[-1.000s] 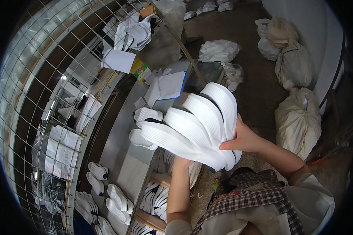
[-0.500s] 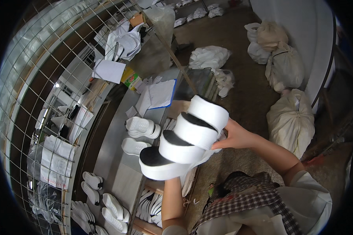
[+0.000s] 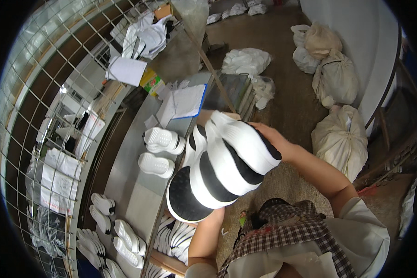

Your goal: The person picks white shoe insoles from bins, turns them over, and scrubs the black soles with a brush. They repeat this process for several insoles, placing cleaned ones on a nearby shelf.

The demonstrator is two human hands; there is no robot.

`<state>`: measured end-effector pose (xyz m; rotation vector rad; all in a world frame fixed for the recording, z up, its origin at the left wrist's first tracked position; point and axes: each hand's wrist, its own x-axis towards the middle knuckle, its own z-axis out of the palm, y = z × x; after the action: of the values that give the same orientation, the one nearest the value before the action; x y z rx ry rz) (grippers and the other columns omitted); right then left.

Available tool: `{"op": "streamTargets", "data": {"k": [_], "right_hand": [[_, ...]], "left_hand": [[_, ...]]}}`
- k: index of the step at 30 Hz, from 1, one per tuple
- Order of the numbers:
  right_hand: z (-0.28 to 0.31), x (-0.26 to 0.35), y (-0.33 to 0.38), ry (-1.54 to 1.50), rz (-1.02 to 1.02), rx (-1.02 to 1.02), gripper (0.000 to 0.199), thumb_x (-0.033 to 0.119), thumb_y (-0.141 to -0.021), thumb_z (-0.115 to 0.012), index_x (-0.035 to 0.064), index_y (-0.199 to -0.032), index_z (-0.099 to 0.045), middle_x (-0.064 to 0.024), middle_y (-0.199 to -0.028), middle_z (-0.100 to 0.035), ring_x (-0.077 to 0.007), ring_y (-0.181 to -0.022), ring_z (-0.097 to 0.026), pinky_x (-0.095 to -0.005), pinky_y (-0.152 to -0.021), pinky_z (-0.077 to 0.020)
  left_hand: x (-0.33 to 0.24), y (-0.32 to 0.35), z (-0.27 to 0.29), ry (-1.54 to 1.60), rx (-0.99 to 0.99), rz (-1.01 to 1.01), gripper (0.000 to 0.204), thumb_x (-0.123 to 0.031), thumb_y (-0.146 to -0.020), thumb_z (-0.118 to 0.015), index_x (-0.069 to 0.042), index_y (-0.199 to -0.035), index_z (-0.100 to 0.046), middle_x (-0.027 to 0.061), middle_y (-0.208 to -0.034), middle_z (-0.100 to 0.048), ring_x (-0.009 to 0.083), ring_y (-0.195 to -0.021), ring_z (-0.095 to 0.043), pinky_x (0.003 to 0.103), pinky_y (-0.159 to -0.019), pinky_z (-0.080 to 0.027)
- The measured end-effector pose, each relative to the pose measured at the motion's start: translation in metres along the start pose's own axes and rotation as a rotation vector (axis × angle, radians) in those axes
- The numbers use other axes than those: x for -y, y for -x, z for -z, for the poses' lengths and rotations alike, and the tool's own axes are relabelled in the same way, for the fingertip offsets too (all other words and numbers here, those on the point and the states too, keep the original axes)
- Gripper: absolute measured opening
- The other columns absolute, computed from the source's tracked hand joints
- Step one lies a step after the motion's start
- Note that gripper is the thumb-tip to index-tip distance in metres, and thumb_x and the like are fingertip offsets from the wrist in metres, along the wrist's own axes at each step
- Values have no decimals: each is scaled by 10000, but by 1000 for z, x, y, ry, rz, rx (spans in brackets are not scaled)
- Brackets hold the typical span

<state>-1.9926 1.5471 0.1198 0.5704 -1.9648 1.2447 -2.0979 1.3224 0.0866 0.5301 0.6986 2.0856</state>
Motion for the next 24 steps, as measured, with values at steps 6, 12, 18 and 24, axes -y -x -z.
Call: {"op": "streamTargets", "data": {"k": [6,12,18,24], "right_hand": [[-6,7,12,-434,-359,-46,375,-112,-820,-423,-6,-1147,-573,-140,-1294,-524,-221,-1151,-529,-338,-972,-426],[-16,18,14,-781,-583,-173,183,93,-901,-481,11,-1020,-593,-148,-1303,-508,-205,-1130,-524,-354,-958,-424],[-23,21,16,-773,-540,-159,192,232,-903,-575,45,-947,-573,-138,-1281,-532,-157,-1059,-541,-312,-905,-429],[-23,23,17,-790,-519,-173,171,181,-852,-624,52,-945,-561,-154,-1267,-535,-172,-1059,-550,-328,-899,-443]], "left_hand": [[-8,18,10,-21,-37,-29,517,-369,-975,-371,-49,-1376,-312,142,-1364,-406,254,-1240,-419,401,-1025,-372],[-14,31,19,-47,-52,-29,511,-368,-976,-369,-49,-1372,-315,140,-1358,-410,249,-1237,-420,396,-1024,-372],[-13,32,21,-54,-56,-25,506,-367,-976,-366,-50,-1367,-319,137,-1353,-413,243,-1235,-421,391,-1023,-371],[-12,30,20,-49,-65,-13,500,-366,-977,-364,-51,-1363,-322,135,-1348,-417,237,-1232,-422,386,-1022,-370]]}}
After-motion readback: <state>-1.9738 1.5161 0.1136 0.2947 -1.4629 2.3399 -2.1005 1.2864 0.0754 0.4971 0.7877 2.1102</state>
